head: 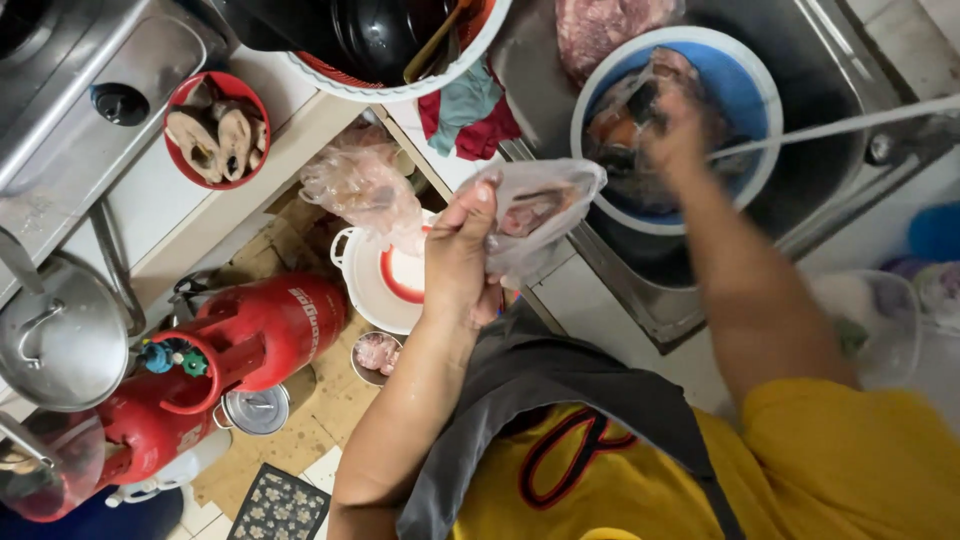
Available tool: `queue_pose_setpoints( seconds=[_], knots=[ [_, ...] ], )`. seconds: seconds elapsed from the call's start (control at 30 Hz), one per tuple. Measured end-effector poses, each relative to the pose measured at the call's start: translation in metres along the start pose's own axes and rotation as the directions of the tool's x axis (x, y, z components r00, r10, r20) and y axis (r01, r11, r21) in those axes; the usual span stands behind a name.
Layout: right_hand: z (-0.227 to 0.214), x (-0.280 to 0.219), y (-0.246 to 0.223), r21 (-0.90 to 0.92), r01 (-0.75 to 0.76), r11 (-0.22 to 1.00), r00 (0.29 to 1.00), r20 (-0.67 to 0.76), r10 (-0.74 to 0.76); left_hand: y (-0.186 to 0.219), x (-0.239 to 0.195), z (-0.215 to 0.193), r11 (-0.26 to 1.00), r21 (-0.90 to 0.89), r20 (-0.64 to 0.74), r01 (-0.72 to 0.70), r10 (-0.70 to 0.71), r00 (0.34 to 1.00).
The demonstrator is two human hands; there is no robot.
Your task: The person stands at a kitchen sink and washes pieces of fish under running water. They hold a plastic bag in their left hand while using their right hand to rinse the fish in a blue colander. The person repeatedly lifts and rinses the fish pieces before placing them back into the colander.
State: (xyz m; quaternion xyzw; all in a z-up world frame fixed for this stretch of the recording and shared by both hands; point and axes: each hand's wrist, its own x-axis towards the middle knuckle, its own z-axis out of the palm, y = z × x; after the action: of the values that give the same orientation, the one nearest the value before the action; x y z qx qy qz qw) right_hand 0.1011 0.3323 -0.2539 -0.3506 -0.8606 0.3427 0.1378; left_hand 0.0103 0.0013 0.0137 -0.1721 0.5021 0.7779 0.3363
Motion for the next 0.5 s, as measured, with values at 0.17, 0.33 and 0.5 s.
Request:
queue_pose_setpoints(
  seconds=[0.17, 0.33, 0.5],
  knots=[
    [0.052, -0.044, -0.003, -0.375, 0.470, 0.799, 0.880, 0.263, -0.395, 0.021, -0.022, 0.028, 0.997, 0.052, -0.070, -0.051, 0.055, 0.996],
    [0.059, -0.034, 0.079, -0.554, 0.395, 0.732, 0.918, 0.276, -0.286, 0.013, -0.023, 0.025, 0.997, 0.070, -0.074, -0.023, 0.028, 0.997],
    [-0.022, -0.043, 0.038, 0.632, -0.394, 0.668, 0.718, -0.243, 0.653, 0.011, -0.019, 0.023, 0.997, 0.066, -0.081, -0.027, 0.032, 0.996]
  ],
)
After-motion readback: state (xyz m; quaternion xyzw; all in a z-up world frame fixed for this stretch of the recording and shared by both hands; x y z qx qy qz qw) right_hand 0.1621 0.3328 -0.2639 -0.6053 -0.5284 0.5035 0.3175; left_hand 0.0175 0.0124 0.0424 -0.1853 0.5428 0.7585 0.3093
